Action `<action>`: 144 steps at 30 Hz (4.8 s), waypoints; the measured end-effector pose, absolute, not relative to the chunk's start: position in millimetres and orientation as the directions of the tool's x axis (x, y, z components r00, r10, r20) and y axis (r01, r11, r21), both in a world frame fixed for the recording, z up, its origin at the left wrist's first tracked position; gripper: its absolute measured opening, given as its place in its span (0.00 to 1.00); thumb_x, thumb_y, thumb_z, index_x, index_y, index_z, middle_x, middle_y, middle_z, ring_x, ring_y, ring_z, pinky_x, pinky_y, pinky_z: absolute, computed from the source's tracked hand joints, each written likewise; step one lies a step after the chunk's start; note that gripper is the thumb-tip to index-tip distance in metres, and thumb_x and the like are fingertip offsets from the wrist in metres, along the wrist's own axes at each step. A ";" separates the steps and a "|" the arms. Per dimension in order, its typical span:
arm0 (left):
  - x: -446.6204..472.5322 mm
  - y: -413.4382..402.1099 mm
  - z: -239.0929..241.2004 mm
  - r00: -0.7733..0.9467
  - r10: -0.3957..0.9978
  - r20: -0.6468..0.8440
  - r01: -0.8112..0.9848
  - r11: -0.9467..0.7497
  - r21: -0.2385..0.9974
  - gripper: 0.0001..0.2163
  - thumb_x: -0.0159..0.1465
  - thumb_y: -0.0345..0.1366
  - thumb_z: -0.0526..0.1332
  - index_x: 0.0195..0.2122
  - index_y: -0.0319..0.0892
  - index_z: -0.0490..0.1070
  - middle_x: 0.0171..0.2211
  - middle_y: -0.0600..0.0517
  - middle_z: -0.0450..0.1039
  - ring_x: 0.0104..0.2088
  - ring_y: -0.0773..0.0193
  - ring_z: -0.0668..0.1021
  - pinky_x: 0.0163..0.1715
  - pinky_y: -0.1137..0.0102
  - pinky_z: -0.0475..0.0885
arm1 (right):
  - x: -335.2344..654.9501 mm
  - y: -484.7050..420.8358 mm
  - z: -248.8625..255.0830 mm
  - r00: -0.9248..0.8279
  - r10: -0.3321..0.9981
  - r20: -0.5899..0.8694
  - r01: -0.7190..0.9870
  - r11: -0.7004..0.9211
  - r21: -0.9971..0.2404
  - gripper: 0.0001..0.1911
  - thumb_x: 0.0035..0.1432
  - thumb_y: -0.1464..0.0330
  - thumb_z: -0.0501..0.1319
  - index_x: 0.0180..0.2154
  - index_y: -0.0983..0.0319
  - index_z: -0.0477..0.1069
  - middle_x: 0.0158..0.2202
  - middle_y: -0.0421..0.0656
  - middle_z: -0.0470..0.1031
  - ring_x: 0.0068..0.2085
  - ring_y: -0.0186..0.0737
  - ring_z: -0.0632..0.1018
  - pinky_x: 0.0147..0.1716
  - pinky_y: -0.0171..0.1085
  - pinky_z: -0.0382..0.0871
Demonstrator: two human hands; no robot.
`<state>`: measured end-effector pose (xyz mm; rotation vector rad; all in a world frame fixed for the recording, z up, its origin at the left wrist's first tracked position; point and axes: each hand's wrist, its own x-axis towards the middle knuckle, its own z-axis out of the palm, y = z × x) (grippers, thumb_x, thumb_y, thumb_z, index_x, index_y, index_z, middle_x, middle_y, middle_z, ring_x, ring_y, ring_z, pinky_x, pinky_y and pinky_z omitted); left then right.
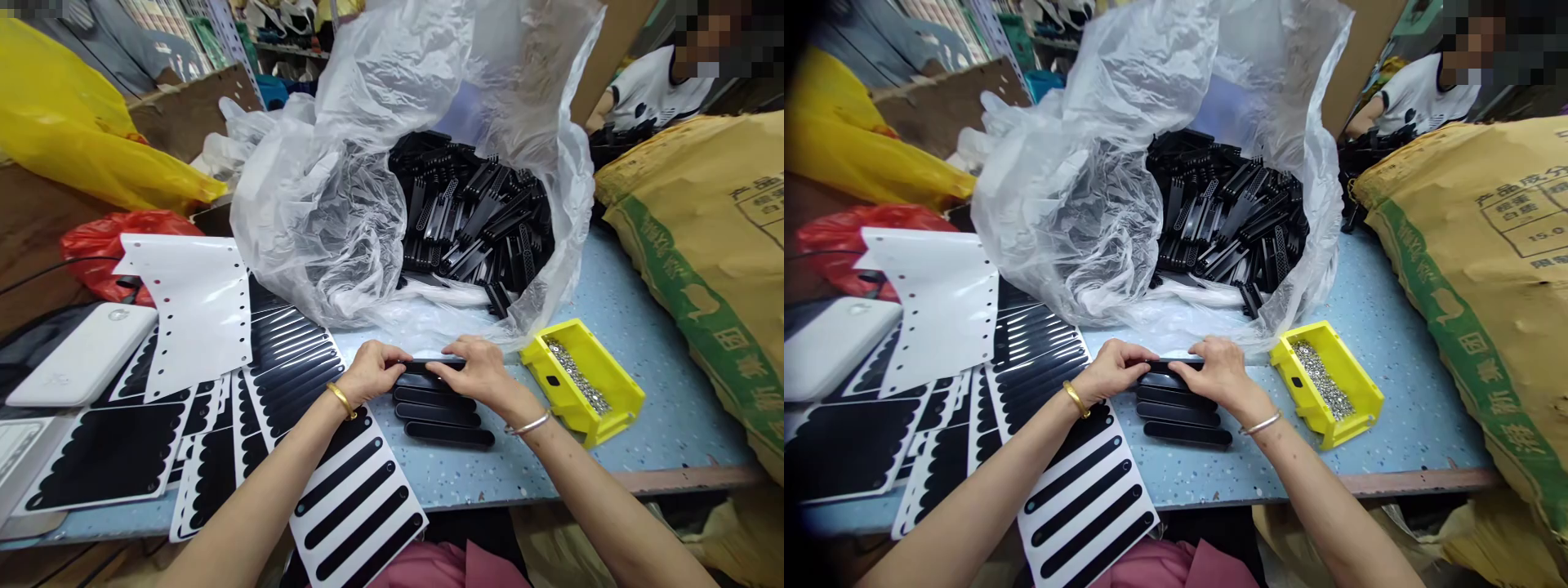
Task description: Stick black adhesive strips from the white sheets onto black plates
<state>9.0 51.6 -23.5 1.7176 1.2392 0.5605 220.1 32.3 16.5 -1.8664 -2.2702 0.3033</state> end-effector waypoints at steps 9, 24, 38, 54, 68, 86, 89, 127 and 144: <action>5.9 59.4 -26.8 0.373 0.913 -0.167 0.457 -0.024 0.889 0.14 0.55 0.34 0.60 0.38 0.37 0.83 0.28 0.49 0.82 0.26 0.64 0.77 0.27 0.73 0.69 | 206.1 54.6 2.2 -0.315 0.940 -0.128 0.823 0.203 -0.531 0.10 0.59 0.62 0.64 0.33 0.58 0.83 0.32 0.43 0.83 0.34 0.40 0.80 0.32 0.34 0.66; -3.6 10.8 -10.8 0.111 0.991 -0.074 0.370 0.028 0.929 0.22 0.64 0.45 0.57 0.53 0.37 0.75 0.44 0.44 0.81 0.45 0.55 0.81 0.48 0.62 0.75 | 291.8 -25.6 -4.2 0.183 0.972 0.147 0.592 0.010 -0.806 0.18 0.64 0.59 0.55 0.35 0.64 0.78 0.33 0.47 0.81 0.33 0.44 0.79 0.33 0.39 0.71; 35.5 -10.3 -22.3 0.065 0.997 -0.036 0.149 0.026 0.989 0.28 0.70 0.50 0.46 0.63 0.37 0.63 0.58 0.39 0.71 0.59 0.56 0.73 0.61 0.59 0.65 | 244.8 -22.2 -18.0 0.276 0.925 0.260 0.552 0.069 -0.831 0.26 0.67 0.54 0.46 0.28 0.61 0.72 0.29 0.48 0.77 0.34 0.43 0.77 0.38 0.40 0.71; 10.4 8.1 -2.3 0.595 0.802 -0.055 0.540 -0.348 0.766 0.56 0.40 0.29 0.73 0.70 0.49 0.47 0.68 0.45 0.57 0.65 0.46 0.64 0.65 0.54 0.59 | 280.1 -38.0 -21.3 -0.315 0.894 0.320 0.725 0.444 -0.526 0.54 0.41 0.52 0.73 0.64 0.68 0.57 0.57 0.62 0.70 0.57 0.63 0.73 0.55 0.58 0.68; -12.1 14.1 -1.5 0.604 0.785 -0.133 0.598 -0.336 0.728 0.59 0.41 0.32 0.75 0.71 0.48 0.43 0.70 0.43 0.49 0.68 0.46 0.58 0.66 0.53 0.56 | 292.7 -19.8 -23.7 -0.276 0.912 0.304 0.665 0.409 -0.625 0.50 0.46 0.47 0.69 0.63 0.66 0.60 0.56 0.61 0.72 0.55 0.61 0.75 0.53 0.56 0.71; -10.0 10.8 -4.0 0.643 0.764 -0.056 0.574 -0.433 0.695 0.51 0.47 0.28 0.70 0.70 0.50 0.46 0.69 0.43 0.52 0.67 0.48 0.59 0.65 0.52 0.60 | 301.7 -27.2 -21.4 -0.500 0.819 0.283 0.639 0.569 -0.518 0.61 0.44 0.53 0.73 0.69 0.69 0.46 0.63 0.66 0.61 0.63 0.64 0.66 0.59 0.58 0.65; -4.8 10.1 -9.2 0.622 0.783 -0.002 0.566 -0.448 0.692 0.47 0.48 0.28 0.69 0.69 0.48 0.51 0.67 0.43 0.58 0.66 0.47 0.63 0.64 0.53 0.61 | 295.8 -23.8 -24.8 -0.496 0.811 0.309 0.613 0.580 -0.537 0.56 0.46 0.56 0.72 0.68 0.70 0.48 0.62 0.65 0.63 0.63 0.63 0.66 0.59 0.57 0.65; 20.9 7.8 27.4 0.270 0.639 -0.720 0.262 0.671 0.694 0.29 0.56 0.64 0.59 0.37 0.39 0.65 0.21 0.51 0.72 0.18 0.63 0.77 0.13 0.73 0.71 | 272.8 34.7 31.9 -0.124 0.597 -0.793 0.712 -0.503 -0.490 0.31 0.65 0.47 0.47 0.29 0.66 0.69 0.20 0.50 0.76 0.18 0.42 0.77 0.16 0.35 0.68; 0.5 34.8 10.7 0.577 0.810 -0.108 0.759 -0.483 0.436 0.22 0.57 0.25 0.58 0.51 0.49 0.77 0.36 0.49 0.75 0.38 0.57 0.79 0.41 0.67 0.71 | 282.5 6.8 12.4 -0.336 0.930 -0.148 0.824 0.215 -0.524 0.17 0.54 0.72 0.65 0.47 0.61 0.79 0.34 0.45 0.76 0.32 0.39 0.77 0.37 0.36 0.70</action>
